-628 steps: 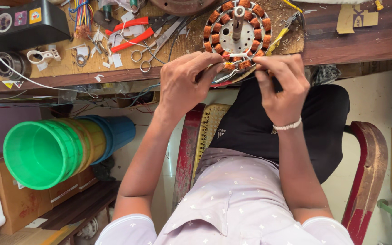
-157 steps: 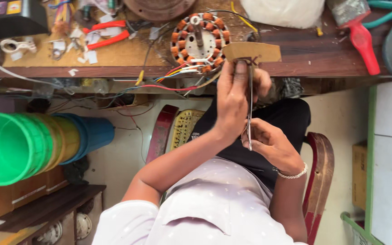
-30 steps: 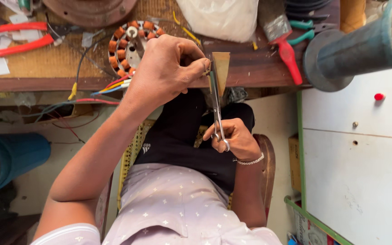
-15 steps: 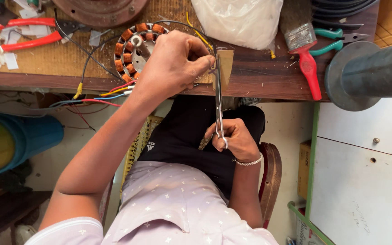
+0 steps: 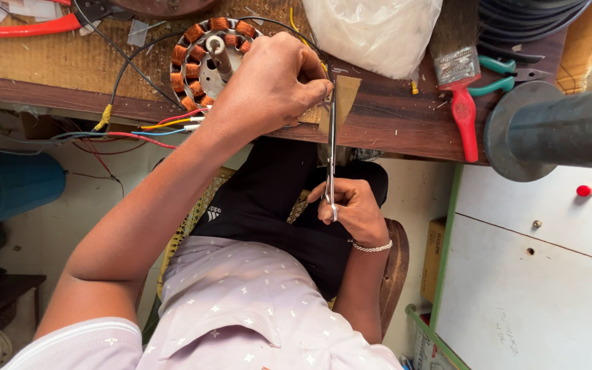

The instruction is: The person works on a disassembled electric motor stator, using scissors to trim a white insulating sleeve and a green test pen to probe the copper windings. They repeatedly adjust and secure the wires and insulation around the stator slots.

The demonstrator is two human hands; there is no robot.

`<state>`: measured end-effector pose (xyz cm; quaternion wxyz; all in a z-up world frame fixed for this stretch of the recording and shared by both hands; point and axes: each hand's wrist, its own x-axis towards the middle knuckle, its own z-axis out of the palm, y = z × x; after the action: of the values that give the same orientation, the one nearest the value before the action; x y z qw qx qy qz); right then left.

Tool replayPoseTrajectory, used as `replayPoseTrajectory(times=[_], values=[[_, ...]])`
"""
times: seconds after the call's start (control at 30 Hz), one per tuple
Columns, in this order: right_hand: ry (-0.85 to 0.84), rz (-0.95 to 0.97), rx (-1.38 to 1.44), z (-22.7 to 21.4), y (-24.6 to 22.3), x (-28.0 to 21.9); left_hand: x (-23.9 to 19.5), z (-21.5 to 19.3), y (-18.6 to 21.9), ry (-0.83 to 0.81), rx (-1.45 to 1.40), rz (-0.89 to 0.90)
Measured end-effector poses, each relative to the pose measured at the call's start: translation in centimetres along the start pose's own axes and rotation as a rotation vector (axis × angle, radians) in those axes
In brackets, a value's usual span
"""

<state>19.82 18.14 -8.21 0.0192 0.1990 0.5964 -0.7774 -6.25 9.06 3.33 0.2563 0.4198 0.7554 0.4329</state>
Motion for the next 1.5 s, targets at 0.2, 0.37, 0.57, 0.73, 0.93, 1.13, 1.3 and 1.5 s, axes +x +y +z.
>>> replayPoseTrajectory(times=[0.2,0.37,0.57,0.73,0.93,1.13,1.3,1.5], values=[[0.073,-0.011,-0.071,1.5,-4.1,-1.3,-0.5,-0.5,0.1,0.081,-0.082,0.117],[0.375,-0.004,-0.801,2.3,-12.5,-2.8,-5.1,-1.4,-0.4,-0.006,-0.697,0.005],[0.25,0.2,-2.037,-0.4,-18.9,3.8,-12.5,-0.4,-3.4,-0.052,-1.242,-0.162],[0.035,0.35,-2.131,-3.3,-21.1,8.5,-16.1,1.7,-5.6,0.179,-1.157,-0.225],[0.231,0.423,-2.064,-4.0,-18.3,6.8,-17.1,3.9,-7.1,0.198,-1.261,-0.329],[0.386,-0.154,-1.705,-0.6,-18.0,4.6,-15.7,5.5,-6.7,-0.015,-1.48,-0.413],[0.294,-0.279,-0.419,7.1,-11.1,0.1,-15.8,8.4,-6.6,0.134,-1.681,-0.342],[0.362,-0.427,0.389,12.0,0.1,1.4,-16.0,8.9,-6.5,0.148,-1.551,-0.347]])
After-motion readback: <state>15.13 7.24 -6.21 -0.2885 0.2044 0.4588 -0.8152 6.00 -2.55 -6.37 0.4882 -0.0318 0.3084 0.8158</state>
